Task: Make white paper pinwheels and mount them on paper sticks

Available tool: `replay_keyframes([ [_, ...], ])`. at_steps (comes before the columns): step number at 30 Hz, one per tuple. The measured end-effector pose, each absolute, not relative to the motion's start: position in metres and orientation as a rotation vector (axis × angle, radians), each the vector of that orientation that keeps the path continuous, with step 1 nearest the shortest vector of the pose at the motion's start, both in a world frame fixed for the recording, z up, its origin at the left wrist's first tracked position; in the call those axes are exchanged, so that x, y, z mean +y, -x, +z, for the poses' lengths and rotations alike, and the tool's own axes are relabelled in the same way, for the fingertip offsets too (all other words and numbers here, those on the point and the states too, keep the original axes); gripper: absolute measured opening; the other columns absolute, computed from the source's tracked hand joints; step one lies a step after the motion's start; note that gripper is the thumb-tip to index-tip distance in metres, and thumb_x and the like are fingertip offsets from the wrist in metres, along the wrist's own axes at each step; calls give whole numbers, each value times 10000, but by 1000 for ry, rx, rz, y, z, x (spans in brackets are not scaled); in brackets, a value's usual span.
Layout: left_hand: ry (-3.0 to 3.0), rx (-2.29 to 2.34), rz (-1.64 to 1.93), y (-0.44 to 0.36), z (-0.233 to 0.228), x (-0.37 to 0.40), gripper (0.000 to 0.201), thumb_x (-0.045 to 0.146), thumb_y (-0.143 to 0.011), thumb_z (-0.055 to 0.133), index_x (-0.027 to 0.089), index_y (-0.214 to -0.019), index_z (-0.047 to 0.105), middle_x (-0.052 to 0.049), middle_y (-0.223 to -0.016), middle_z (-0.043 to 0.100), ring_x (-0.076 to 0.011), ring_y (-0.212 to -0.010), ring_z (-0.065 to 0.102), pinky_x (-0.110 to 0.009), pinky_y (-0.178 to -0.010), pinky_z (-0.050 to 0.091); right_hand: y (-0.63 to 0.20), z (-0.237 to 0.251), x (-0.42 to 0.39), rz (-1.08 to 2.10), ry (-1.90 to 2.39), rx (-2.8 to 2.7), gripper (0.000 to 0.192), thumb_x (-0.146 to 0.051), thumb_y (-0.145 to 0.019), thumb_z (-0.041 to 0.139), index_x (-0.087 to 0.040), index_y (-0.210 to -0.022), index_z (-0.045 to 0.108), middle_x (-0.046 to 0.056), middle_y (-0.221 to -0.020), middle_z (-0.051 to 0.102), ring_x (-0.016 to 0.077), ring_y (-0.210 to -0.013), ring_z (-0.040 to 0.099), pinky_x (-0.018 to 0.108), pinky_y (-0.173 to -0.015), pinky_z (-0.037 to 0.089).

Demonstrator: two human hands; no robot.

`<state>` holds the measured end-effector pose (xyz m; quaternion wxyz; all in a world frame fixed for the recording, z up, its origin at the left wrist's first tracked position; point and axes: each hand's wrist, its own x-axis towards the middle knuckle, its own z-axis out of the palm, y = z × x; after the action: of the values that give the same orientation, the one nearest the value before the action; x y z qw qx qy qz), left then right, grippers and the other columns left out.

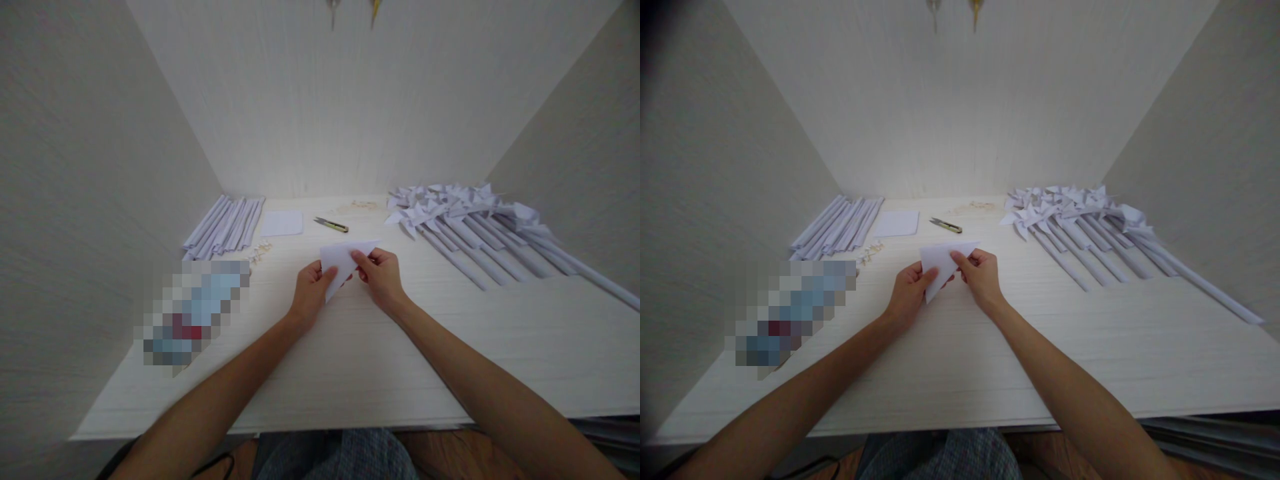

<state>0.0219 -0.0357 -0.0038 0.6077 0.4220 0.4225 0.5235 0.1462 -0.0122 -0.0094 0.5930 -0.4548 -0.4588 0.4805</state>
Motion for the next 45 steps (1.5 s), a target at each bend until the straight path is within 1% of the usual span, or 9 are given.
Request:
replay_keyframes([
  [6,-950,988,1248,-21,-4,-34,268,292,-644,608,107,-839,613,-45,-654,661,-138,-592,591,-252,-592,440,-147,-9,-13,1249,987,-1122,313,-373,-607,651,-158,-471,467,-56,-391,438,40,-366,325,195,-369,202],
  [11,-937,986,1257,-22,-3,-35,276,300,-624,632,111,-825,620,-36,-641,650,-130,-580,576,-253,-592,436,-145,-10,-13,1146,1044,-1122,333,-367,-602,653,-166,-453,433,-75,-361,383,35,-353,271,203,-365,157],
  [15,-894,1041,1293,-22,-3,-34,251,314,-578,671,114,-727,637,-17,-621,629,-111,-558,539,-245,-578,416,-145,-10,-12,1113,1060,-1108,343,-381,-606,651,-171,-459,424,-78,-364,371,37,-350,270,202,-359,151],
  [20,-857,1039,1324,-17,-3,-32,220,280,-536,700,125,-683,647,2,-621,615,-107,-590,527,-250,-620,408,-145,-8,-16,1111,1050,-1221,345,-443,-636,606,-165,-484,469,-63,-384,402,47,-361,310,201,-366,193],
  [24,-811,962,1322,-17,1,-34,209,286,-532,698,116,-633,629,0,-565,596,-101,-554,506,-232,-561,386,-140,-7,-22,1112,1075,-1443,388,-497,-670,535,-156,-485,516,-48,-383,413,61,-371,337,212,-384,236],
  [33,-1011,1113,1258,-21,-1,-34,224,347,-618,623,125,-594,610,13,-513,534,-82,-482,442,-216,-488,356,-141,-1,-24,809,1168,-1471,358,-404,-688,548,-170,-430,466,-33,-418,434,78,-422,379,220,-426,277],
  [36,-1214,1224,1254,-18,-3,-33,298,392,-654,581,134,-507,559,22,-457,480,-76,-446,390,-204,-425,293,-140,-2,-24,953,1193,-1414,406,-479,-683,531,-171,-427,465,-42,-371,401,68,-370,341,217,-387,253],
  [41,-1274,1201,1327,-15,0,-35,316,379,-696,534,141,-490,524,21,-457,485,-73,-434,374,-206,-417,271,-136,-5,-26,1312,1078,-1370,463,-587,-651,498,-164,-463,479,-37,-372,424,59,-338,342,205,-347,233],
  [45,-1284,1192,1341,-17,1,-36,304,355,-706,525,141,-491,520,30,-448,451,-69,-430,354,-206,-415,253,-135,-3,-28,1220,1084,-1409,418,-518,-655,538,-162,-447,470,-49,-383,404,51,-355,320,205,-357,219],
])
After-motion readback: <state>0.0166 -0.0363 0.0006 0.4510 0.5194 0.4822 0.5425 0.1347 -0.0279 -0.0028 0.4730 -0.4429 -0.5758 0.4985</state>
